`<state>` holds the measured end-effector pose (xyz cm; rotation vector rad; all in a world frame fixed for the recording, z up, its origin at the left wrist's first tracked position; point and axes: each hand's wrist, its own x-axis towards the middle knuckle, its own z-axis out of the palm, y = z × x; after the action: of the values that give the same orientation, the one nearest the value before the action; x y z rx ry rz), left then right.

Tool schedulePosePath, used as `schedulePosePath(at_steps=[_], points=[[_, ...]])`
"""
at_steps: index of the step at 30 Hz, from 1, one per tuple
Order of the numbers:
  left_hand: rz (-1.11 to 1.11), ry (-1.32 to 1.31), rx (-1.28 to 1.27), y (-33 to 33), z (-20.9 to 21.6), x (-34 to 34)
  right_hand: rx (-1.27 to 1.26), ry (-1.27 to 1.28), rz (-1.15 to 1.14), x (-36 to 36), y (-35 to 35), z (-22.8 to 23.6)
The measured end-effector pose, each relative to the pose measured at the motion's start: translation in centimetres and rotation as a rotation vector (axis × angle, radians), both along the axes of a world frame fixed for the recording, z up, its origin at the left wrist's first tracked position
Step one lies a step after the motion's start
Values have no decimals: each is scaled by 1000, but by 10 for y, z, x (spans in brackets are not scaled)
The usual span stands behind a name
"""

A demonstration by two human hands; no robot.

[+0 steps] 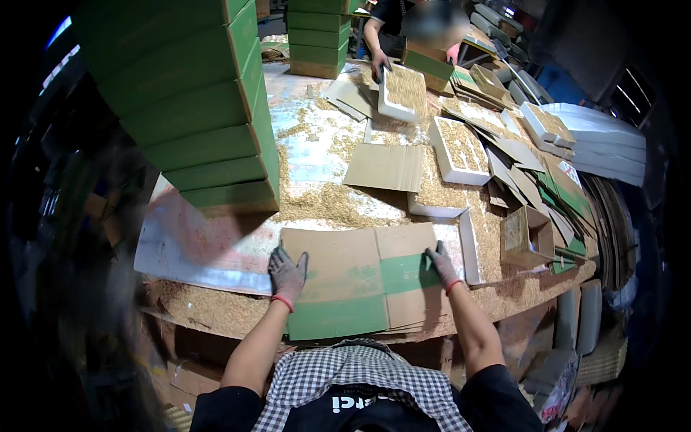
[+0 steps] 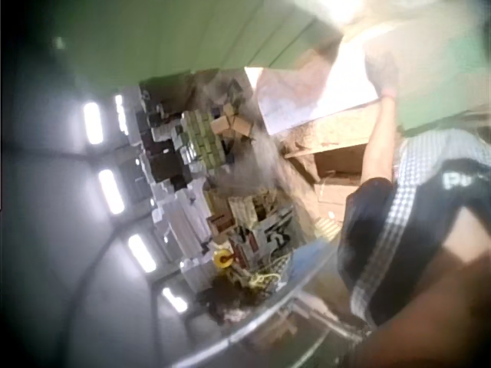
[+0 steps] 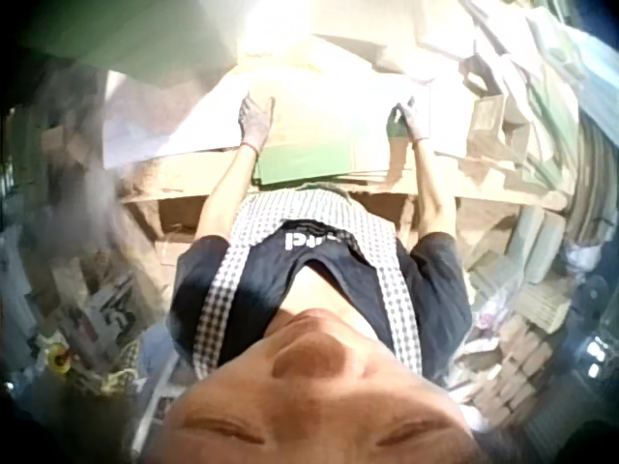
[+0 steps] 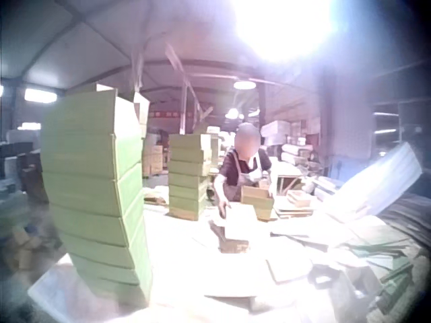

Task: The person assembles cardboard boxes by folding them, inserts smaller boxes and a tray filled with wood shavings into the larger boxes, and then stacks the completed boxes on top of each other.

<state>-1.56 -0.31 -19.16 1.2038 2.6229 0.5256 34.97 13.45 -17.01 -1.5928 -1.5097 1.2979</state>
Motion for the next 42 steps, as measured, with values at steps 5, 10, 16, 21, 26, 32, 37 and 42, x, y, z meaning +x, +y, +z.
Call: schedulePosePath(at_steps=[5,10,16,21,26,32,37,42], points=[[75,-872,701,23,97,53,416,273,-95,52,61,65],[-257,478,815,20,203,71,464,481,-59,54,78,100],[-809,288,-197,36,266,86,910,343,-122,22,42,179],[-808,228,-109,50,265,59,1260,-509,448,3,-17,189],[-914,315,-361,55,238,33,1432,-160,641,20,-33,201],[-935,251,-75,23,309,95,1446,-354,293,-4,-3,247],[-1069,248,20,34,270,82,1295,-600,367,-10,-4,171],[-1283,-183,147,80,237,13,1294,-408,498,1,-18,176]])
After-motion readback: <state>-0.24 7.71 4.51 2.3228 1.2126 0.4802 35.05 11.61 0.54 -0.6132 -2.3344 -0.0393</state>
